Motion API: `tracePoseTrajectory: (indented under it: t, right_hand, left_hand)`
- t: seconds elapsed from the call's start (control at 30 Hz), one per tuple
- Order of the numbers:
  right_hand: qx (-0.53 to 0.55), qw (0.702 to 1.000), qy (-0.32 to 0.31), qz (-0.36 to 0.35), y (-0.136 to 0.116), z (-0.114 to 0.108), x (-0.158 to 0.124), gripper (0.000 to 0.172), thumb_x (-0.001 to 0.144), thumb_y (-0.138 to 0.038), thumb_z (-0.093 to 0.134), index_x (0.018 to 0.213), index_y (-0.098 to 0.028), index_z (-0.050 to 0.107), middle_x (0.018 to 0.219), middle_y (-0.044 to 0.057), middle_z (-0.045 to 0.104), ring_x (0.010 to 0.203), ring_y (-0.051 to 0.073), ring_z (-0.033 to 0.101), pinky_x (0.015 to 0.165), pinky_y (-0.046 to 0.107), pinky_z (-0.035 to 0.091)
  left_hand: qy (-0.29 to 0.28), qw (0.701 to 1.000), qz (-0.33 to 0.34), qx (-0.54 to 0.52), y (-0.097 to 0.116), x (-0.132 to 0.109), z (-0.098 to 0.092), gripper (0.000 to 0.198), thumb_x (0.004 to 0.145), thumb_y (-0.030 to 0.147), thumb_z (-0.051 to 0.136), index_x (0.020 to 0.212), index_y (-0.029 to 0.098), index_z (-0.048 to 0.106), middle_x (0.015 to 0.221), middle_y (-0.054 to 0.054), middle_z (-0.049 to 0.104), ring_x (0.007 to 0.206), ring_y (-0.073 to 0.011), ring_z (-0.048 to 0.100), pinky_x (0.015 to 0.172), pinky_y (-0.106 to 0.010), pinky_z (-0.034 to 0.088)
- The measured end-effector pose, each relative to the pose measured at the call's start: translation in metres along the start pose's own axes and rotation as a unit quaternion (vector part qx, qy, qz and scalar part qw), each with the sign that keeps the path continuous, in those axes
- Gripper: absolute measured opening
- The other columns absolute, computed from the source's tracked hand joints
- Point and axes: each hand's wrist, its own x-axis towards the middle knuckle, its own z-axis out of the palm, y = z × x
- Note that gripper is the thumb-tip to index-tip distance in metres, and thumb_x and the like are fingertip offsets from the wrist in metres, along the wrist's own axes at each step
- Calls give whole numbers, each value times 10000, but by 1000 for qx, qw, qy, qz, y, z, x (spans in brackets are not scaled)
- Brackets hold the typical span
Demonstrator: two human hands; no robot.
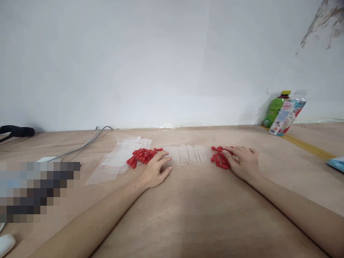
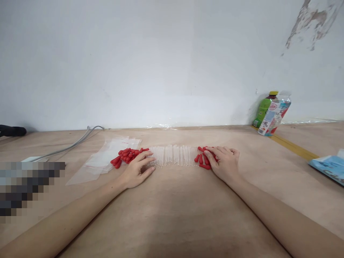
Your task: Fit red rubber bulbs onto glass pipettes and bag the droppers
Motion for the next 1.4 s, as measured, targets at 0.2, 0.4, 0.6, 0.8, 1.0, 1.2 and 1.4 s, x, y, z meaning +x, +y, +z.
tracePoseTrajectory:
  t: [0.2,0.4,0.6,0.8,1.0,1.2,1.4]
  right_hand:
    - [67,996,10,-51,-24,0,-2,168,784,-273,526,921,-231,613,823,12,653,795,164,576,826,357,286]
    - [122,985,0,-120,-59,10,2,82,748,-201,536,806,-216,593,746,-6,634,739,145,570,856,355,286]
    - [115,984,-64,-119,-70,18,10,88,777,-221,488,800,-206,571,739,-2,631,733,149,561,850,355,272]
    - [89,989,-72,-91,-47,19,12,131,791,-240,456,848,-214,571,775,15,640,715,161,569,822,365,268]
    - [14,997,-22,-75,-28,22,17,122,776,-235,468,829,-207,574,770,22,640,733,177,560,832,386,232]
    - [25,995,10,-97,-51,16,13,122,788,-248,487,870,-206,567,787,16,639,763,174,555,883,396,218]
    - [86,990,-26,-113,-65,16,10,112,795,-213,449,849,-197,545,727,12,633,701,161,561,872,381,249]
  left_hand:
    - [52,997,2,48,3,5,3,229,786,282,518,977,190,605,1114,-88,523,1088,-232,457,936,-396,373]
    - [80,994,-12,77,7,22,17,217,807,336,494,922,199,617,1050,-58,565,1038,-220,475,899,-386,370]
    - [88,992,-46,79,6,44,29,245,851,341,428,911,213,627,993,-33,599,981,-188,508,889,-373,364]
    - [33,996,-60,65,0,39,32,325,828,393,455,1035,196,608,1102,-69,578,1046,-225,494,922,-394,363]
    - [30,995,-74,65,1,37,30,308,835,392,441,1001,205,621,1072,-59,592,1013,-214,510,921,-391,355]
    - [69,988,-117,80,4,47,29,253,836,384,435,897,228,624,992,-29,597,1004,-201,488,935,-413,286]
    - [50,972,-182,143,9,69,37,302,736,460,533,785,180,633,1032,-109,566,1020,-282,451,900,-475,263]
